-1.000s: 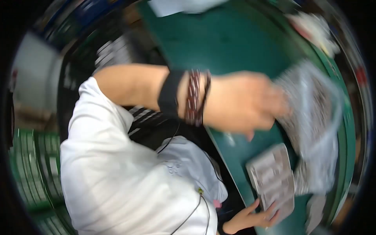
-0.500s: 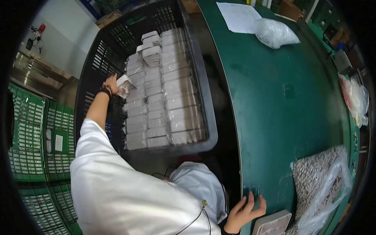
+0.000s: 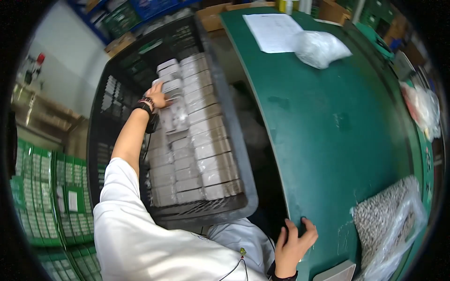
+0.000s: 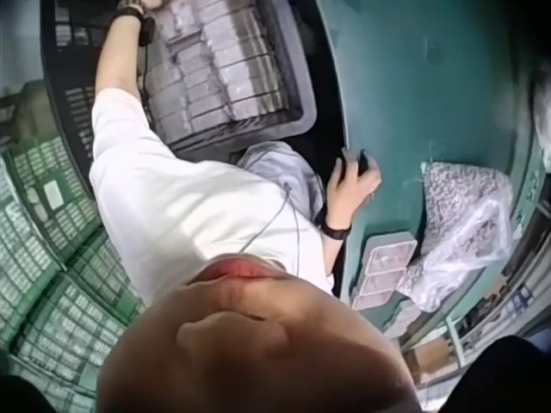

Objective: The person retrieves plastic housings from a bin, places them on the table, and inserts small white components from a bag into each housing. After filling the housings, the person places them back into the bin and handles plastic bags.

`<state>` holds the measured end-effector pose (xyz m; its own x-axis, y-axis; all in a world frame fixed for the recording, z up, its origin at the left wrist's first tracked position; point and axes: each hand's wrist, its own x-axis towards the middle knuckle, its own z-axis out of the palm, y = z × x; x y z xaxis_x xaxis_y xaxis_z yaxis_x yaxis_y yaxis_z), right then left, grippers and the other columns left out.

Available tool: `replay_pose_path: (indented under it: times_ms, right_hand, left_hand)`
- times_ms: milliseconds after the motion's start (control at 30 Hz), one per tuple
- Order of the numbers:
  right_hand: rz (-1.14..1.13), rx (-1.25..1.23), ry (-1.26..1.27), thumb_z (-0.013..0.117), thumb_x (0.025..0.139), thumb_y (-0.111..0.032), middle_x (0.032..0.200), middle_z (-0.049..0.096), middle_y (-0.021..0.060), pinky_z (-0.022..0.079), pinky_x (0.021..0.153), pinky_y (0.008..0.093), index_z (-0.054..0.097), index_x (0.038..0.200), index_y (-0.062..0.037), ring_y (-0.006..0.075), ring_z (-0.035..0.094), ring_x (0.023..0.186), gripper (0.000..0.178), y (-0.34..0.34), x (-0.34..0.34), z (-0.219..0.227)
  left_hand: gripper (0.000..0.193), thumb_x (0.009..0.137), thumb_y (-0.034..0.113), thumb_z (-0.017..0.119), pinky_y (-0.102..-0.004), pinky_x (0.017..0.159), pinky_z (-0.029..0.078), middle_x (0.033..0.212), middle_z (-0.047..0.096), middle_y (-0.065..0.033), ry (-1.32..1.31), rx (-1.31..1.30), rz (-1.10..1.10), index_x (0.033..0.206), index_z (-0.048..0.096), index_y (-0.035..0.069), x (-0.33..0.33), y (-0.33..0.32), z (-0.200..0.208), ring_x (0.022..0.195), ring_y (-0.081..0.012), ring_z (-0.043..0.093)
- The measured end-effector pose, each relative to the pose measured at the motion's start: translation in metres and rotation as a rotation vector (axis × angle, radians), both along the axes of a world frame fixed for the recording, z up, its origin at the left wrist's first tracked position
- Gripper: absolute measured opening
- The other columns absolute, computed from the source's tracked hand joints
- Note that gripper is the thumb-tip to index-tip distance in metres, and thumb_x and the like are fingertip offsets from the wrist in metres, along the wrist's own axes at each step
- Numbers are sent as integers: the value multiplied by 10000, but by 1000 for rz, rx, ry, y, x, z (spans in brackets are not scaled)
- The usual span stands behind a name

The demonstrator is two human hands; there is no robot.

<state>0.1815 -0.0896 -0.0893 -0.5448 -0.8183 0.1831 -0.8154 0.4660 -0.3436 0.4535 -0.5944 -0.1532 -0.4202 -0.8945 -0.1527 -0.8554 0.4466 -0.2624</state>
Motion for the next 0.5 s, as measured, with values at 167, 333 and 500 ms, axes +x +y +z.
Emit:
replay_pose_path:
  times_ms: [167, 333, 500]
  right_hand:
    - [84, 61, 131, 627, 730, -112, 1116, 426, 172, 335, 902, 480, 598, 988, -110, 381, 386, 1049, 260, -12, -1, -3]
    - [74, 92, 222, 649, 717, -151, 1128, 428, 170, 326, 925, 495, 598, 1001, -123, 389, 381, 1062, 289, -10, 1, -10]
    - [95, 38, 239, 647, 715, -152, 1107, 451, 163, 331, 919, 496, 593, 1010, -118, 375, 396, 1051, 302, -9, 1, -10]
  left_hand:
    - [416, 646, 464, 686, -410, 1043, 231, 1401, 213, -193, -57, 67, -18, 1001, 674, 248, 21, -28, -31, 1304, -356, 189]
    - [345, 603, 361, 713, -423, 969, 316, 1186, 379, -171, 60, 93, -32, 912, 688, 210, 10, -3, -24, 1147, -361, 357]
    - [322, 555, 270, 716, -422, 893, 354, 1153, 404, -167, 31, -96, -199, 866, 690, 190, 44, 26, -1, 1123, -346, 376]
